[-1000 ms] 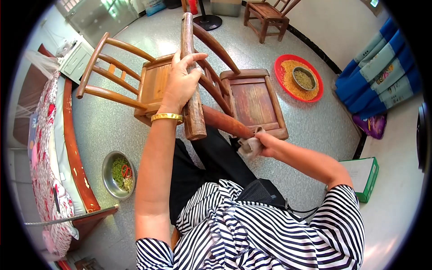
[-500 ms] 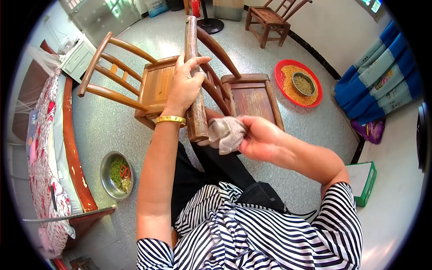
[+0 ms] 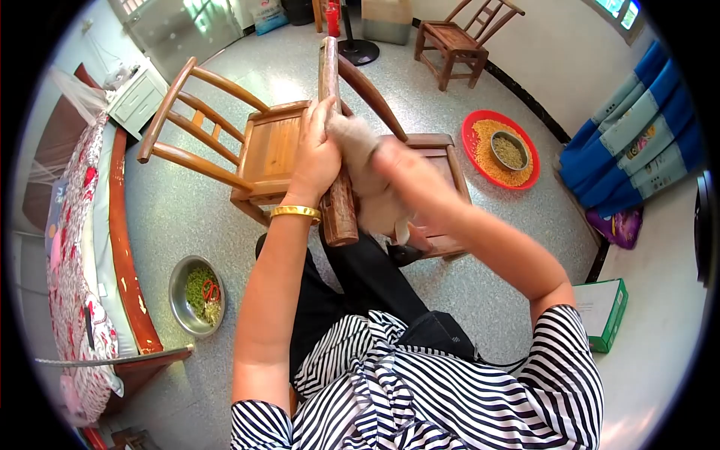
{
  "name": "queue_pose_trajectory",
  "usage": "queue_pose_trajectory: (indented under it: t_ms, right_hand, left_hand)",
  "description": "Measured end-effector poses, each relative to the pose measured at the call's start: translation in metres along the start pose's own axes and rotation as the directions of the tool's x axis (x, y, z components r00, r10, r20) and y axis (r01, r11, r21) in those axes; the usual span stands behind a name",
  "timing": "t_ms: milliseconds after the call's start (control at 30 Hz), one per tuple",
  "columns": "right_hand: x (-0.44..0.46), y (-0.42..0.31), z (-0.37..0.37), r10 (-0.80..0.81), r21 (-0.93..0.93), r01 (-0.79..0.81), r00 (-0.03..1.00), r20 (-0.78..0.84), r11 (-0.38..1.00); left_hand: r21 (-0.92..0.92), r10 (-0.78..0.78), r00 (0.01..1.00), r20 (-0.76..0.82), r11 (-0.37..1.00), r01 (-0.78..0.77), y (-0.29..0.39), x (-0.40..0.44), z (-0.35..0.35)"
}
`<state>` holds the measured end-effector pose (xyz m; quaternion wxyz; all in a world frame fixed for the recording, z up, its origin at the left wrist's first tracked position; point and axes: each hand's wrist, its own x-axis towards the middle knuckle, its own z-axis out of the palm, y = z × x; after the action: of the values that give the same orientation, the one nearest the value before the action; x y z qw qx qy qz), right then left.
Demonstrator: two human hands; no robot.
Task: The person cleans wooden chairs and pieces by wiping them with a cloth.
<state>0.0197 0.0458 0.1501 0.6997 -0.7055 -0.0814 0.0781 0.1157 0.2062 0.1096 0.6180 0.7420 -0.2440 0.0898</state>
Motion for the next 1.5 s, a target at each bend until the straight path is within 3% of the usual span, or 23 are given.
queue_pose_trajectory:
  t_ms: [33, 100, 167, 267, 333, 433, 667, 767, 833, 867, 900, 967, 1033, 1100, 1133, 1167, 1200, 1233, 1300, 1367, 1500]
  right_hand:
    - [0.002, 0.026, 0.013, -0.267, -0.174, 0.256, 0.963, -0.04, 0.951]
    - [-0.01, 0.037, 0.019, -0.345, -0.483, 0.244, 0.929, -0.131, 0.841]
    - [-0.019, 0.044, 0.015, -0.339, -0.506, 0.239, 0.934, -0.115, 0.829]
    - [-0.031, 0.058, 0.003, -0.319, -0.541, 0.217, 0.942, -0.101, 0.812]
    - [-0.041, 0.068, -0.006, -0.28, -0.589, 0.171, 0.955, -0.098, 0.79]
    - [-0.051, 0.101, -0.024, -0.284, -0.611, 0.161, 0.953, -0.109, 0.775]
    - [-0.074, 0.188, -0.075, -0.07, -0.678, -0.024, 0.991, -0.112, 0.734]
    - [-0.078, 0.205, -0.094, -0.01, -0.705, -0.055, 0.996, -0.088, 0.707]
    - [-0.069, 0.202, -0.107, 0.156, -0.838, -0.034, 0.986, 0.061, 0.545]
    - [-0.065, 0.188, -0.108, 0.28, -0.925, -0.094, 0.96, 0.014, 0.369]
    - [-0.058, 0.189, -0.118, 0.386, -0.969, -0.038, 0.92, 0.061, 0.243]
    - [-0.048, 0.191, -0.136, 0.453, -0.976, -0.024, 0.888, 0.078, 0.214]
    - [-0.025, 0.198, -0.155, 0.376, -0.96, -0.115, 0.926, -0.01, 0.257]
    - [0.001, 0.204, -0.176, 0.128, -0.855, -0.089, 0.991, -0.027, 0.51]
    - [0.019, 0.205, -0.182, 0.124, -0.862, -0.153, 0.987, -0.106, 0.483]
    - [0.032, 0.195, -0.178, 0.097, -0.809, -0.213, 0.977, -0.192, 0.548]
    - [0.051, 0.205, -0.187, 0.0, -0.805, -0.156, 0.982, -0.19, 0.573]
    - [0.064, 0.198, -0.181, -0.11, -0.827, -0.136, 0.966, -0.232, 0.546]
    - [0.095, 0.202, -0.178, -0.022, -0.799, -0.212, 0.962, -0.271, 0.563]
    - [0.115, 0.205, -0.163, -0.111, -0.797, -0.321, 0.895, -0.432, 0.511]
    - [0.132, 0.216, -0.134, -0.05, -0.827, -0.402, 0.889, -0.456, 0.393]
  left_hand:
    - [0.001, -0.004, 1.0, 0.0, 1.0, 0.004, 0.001, -0.001, 0.0]
    - [0.049, -0.039, 0.997, -0.065, 0.998, 0.043, 0.008, -0.003, 0.003]
    - [0.055, -0.087, 0.994, -0.062, 0.994, 0.091, 0.01, -0.004, 0.004]
    - [0.117, -0.003, 0.997, -0.08, 0.993, 0.012, 0.023, -0.005, 0.006]
    - [0.097, -0.121, 0.989, -0.089, 0.987, 0.13, 0.034, -0.007, 0.007]
    - [0.141, -0.103, 0.992, -0.075, 0.983, 0.113, 0.032, -0.006, 0.005]
    - [0.138, -0.111, 0.992, -0.058, 0.983, 0.118, 0.021, -0.003, 0.003]
    - [0.206, -0.004, 0.998, -0.063, 0.978, 0.017, 0.019, -0.001, 0.003]
    - [0.083, -0.113, 0.993, -0.017, 0.99, 0.114, 0.029, -0.003, 0.001]
    - [0.085, -0.112, 0.994, -0.012, 0.99, 0.112, 0.036, -0.005, 0.001]
    - [0.029, -0.194, 0.981, 0.002, 0.981, 0.194, 0.043, -0.008, 0.002]
    - [-0.023, -0.273, 0.962, 0.02, 0.961, 0.274, 0.051, -0.019, 0.0]
    - [0.16, -0.156, 0.98, 0.123, 0.978, 0.136, 0.056, -0.037, -0.004]
    - [0.246, -0.119, 0.989, 0.092, 0.965, 0.094, 0.068, -0.059, 0.002]
    - [0.334, -0.077, 0.995, 0.069, 0.941, 0.049, 0.075, -0.067, 0.005]
    - [0.335, -0.079, 0.994, 0.07, 0.941, 0.051, 0.08, -0.071, 0.006]
    - [0.372, -0.086, 0.994, 0.068, 0.927, 0.055, 0.085, -0.074, 0.008]
    - [0.408, -0.093, 0.993, 0.066, 0.911, 0.058, 0.089, -0.075, 0.01]
    - [0.393, -0.122, 0.991, 0.058, 0.915, 0.09, 0.094, -0.074, 0.011]
    - [0.404, -0.155, 0.985, 0.07, 0.908, 0.114, 0.097, -0.073, 0.011]
    - [0.403, -0.182, 0.982, 0.048, 0.903, 0.148, 0.1, -0.073, 0.012]
